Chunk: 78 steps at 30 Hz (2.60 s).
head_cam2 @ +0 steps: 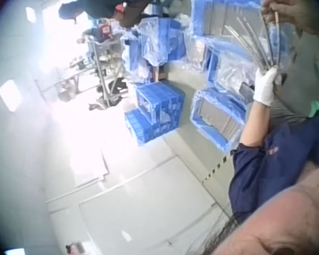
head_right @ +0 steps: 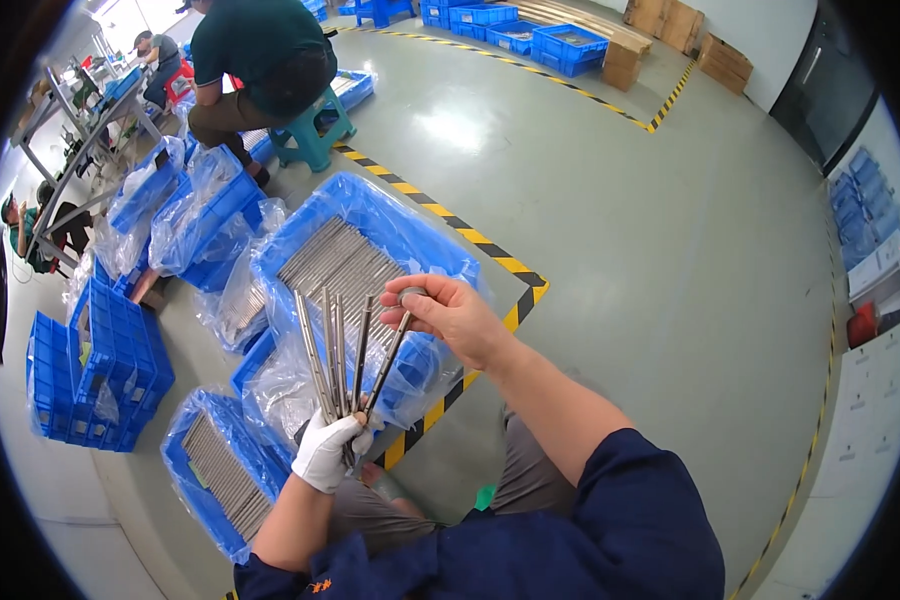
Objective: Inspecting and capping long metal rods in a hardware manufacturing facility.
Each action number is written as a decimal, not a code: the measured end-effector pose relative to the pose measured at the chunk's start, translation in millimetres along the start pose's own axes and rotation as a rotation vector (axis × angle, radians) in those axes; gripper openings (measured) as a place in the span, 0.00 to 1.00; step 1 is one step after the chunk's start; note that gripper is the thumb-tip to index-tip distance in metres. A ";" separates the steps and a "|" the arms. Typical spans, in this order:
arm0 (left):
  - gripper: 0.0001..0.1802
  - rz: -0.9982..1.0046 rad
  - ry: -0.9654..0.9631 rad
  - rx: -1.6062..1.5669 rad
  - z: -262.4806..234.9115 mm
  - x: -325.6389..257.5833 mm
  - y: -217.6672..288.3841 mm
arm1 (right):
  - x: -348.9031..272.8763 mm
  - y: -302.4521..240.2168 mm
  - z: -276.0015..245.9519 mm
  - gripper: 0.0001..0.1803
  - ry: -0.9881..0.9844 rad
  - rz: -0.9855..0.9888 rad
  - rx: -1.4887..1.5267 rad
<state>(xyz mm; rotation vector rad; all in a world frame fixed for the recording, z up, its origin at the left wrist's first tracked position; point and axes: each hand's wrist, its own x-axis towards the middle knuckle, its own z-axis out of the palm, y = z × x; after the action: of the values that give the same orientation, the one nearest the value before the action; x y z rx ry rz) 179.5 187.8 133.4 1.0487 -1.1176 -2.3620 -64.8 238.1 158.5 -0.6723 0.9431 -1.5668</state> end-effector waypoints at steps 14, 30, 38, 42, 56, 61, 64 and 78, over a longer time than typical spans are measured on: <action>0.18 0.008 -0.029 -0.015 -7.3 1.3 -5.7 | -0.4 12.1 8.4 0.15 0.090 -0.221 -0.340; 0.16 0.019 -0.033 -0.070 1.1 -3.8 -2.3 | -5.0 18.9 20.9 0.16 0.151 -0.404 -0.618; 0.16 0.067 -0.020 -0.061 -8.0 -0.7 -3.2 | -2.5 22.8 14.4 0.21 -0.013 -0.340 -0.568; 0.15 0.041 -0.007 0.023 -14.5 -1.0 2.0 | -2.5 4.6 1.6 0.24 -0.130 -0.136 -0.430; 0.13 -0.050 -0.038 0.139 -19.6 -4.4 4.2 | -2.9 -19.7 -21.5 0.22 -0.281 0.115 -0.360; 0.13 -0.042 -0.023 0.161 -19.7 -4.4 1.6 | -3.1 -19.5 -21.9 0.21 -0.289 0.117 -0.344; 0.13 -0.032 -0.038 0.162 -19.9 -3.8 1.0 | -3.5 -19.3 -21.7 0.21 -0.293 0.122 -0.338; 0.13 -0.032 -0.039 0.176 -20.5 -5.1 0.4 | -4.8 -19.6 -20.6 0.20 -0.293 0.139 -0.346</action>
<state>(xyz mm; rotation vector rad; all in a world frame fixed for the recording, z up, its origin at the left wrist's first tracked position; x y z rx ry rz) 198.0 179.6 127.5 1.0893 -1.3535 -2.3525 -91.1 248.1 165.0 -1.0257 1.0227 -1.1540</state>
